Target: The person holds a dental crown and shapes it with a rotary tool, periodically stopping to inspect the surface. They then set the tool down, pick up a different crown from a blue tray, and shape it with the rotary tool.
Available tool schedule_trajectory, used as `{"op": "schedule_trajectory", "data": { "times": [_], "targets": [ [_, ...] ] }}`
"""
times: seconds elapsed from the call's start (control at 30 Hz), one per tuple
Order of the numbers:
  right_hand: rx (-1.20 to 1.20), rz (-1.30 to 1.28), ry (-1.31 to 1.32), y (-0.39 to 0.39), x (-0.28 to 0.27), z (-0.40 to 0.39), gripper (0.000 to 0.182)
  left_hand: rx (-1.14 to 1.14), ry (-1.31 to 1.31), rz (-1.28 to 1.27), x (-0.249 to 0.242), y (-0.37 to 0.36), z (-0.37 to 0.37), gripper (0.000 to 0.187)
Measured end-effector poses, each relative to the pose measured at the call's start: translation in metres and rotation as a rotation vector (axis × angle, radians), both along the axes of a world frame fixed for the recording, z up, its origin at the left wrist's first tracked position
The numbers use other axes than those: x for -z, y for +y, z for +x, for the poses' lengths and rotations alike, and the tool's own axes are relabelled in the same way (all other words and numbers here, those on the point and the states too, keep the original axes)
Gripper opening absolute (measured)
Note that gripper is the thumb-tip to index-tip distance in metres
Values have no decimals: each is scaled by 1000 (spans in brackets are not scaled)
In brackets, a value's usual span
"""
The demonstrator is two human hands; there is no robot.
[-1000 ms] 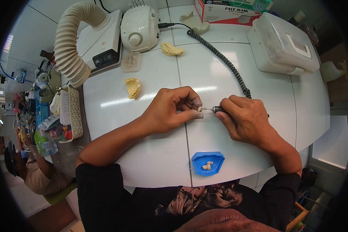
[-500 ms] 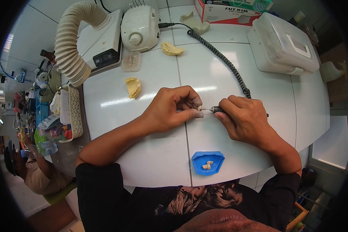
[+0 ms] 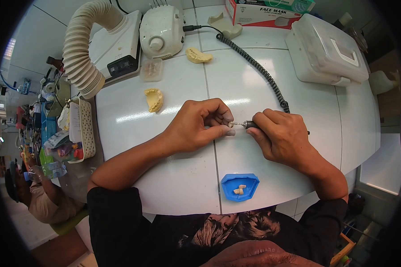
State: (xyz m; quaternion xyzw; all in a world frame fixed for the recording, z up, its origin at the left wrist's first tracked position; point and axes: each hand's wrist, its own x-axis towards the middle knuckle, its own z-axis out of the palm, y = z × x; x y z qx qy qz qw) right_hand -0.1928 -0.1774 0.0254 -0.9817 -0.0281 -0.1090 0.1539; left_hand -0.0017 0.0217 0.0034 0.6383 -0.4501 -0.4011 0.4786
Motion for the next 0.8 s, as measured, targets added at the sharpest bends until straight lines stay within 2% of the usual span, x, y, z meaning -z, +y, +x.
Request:
{"op": "schedule_trajectory", "data": {
  "times": [0.8],
  "targets": [
    [5, -9, 9, 1, -1, 0, 25, 6, 9, 0, -1, 0, 0, 20]
  ]
}}
